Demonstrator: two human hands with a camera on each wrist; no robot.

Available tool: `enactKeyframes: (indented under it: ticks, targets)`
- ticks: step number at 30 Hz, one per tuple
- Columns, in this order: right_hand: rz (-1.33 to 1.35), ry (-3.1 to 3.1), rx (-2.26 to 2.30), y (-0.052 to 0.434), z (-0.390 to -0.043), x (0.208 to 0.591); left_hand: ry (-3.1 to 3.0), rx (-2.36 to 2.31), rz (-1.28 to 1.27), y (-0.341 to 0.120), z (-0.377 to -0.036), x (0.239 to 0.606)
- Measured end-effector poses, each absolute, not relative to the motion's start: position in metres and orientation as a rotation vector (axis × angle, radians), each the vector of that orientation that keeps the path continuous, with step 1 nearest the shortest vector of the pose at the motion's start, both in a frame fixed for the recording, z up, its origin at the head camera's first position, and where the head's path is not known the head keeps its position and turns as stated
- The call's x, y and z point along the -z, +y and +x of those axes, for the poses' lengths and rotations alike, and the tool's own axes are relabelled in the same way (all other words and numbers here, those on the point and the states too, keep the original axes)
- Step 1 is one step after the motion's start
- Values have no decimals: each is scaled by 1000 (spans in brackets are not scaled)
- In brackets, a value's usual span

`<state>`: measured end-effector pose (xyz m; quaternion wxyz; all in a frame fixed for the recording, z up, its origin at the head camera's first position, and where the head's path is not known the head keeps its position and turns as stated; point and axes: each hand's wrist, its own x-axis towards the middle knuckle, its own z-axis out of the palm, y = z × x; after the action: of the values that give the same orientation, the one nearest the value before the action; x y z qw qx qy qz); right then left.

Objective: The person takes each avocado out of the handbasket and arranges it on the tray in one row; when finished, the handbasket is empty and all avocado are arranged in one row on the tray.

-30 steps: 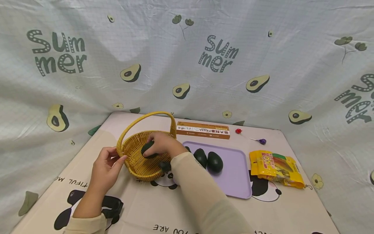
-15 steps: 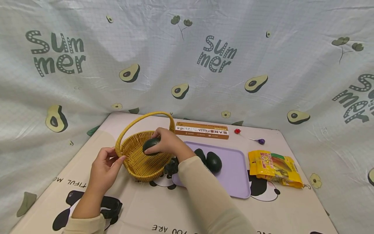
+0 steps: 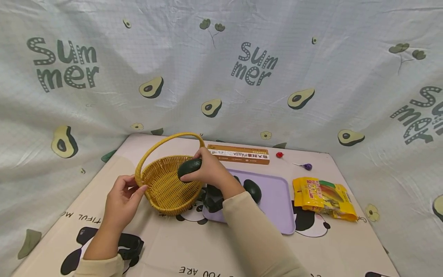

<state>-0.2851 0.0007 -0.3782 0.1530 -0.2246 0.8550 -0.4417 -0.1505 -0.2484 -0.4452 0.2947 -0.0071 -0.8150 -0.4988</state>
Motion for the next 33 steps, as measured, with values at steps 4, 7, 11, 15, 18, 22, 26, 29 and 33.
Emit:
enactKeyframes:
  ticks: [4, 7, 11, 15, 18, 22, 26, 29, 33]
  targets:
    - [-677, 2448, 1318, 10, -281, 377, -2156, 1332, -27, -250, -149, 446]
    - [-686, 2431, 1391, 19, -276, 375, -2155, 1334, -28, -250, -149, 446]
    - [-649, 2373, 1502, 33, -271, 373, -2156, 1335, -26, -250, -149, 445]
    - [-640, 2361, 1526, 46, -268, 375, -2156, 1328, -19, -251, -149, 445]
    - [-619, 2364, 1534, 55, -266, 377, -2159, 1323, -16, -251, -149, 445]
    - [-549, 2397, 1556, 67, -263, 381, -2161, 1328, -21, -250, -149, 444]
    - [-533, 2503, 1531, 82, -260, 385, -2158, 1344, -26, -249, -150, 443]
    - [-541, 2550, 1516, 96, -259, 391, -2159, 1348, -26, -249, -149, 443]
    - [-530, 2537, 1573, 113, -259, 397, -2166, 1336, -22, -249, -149, 443]
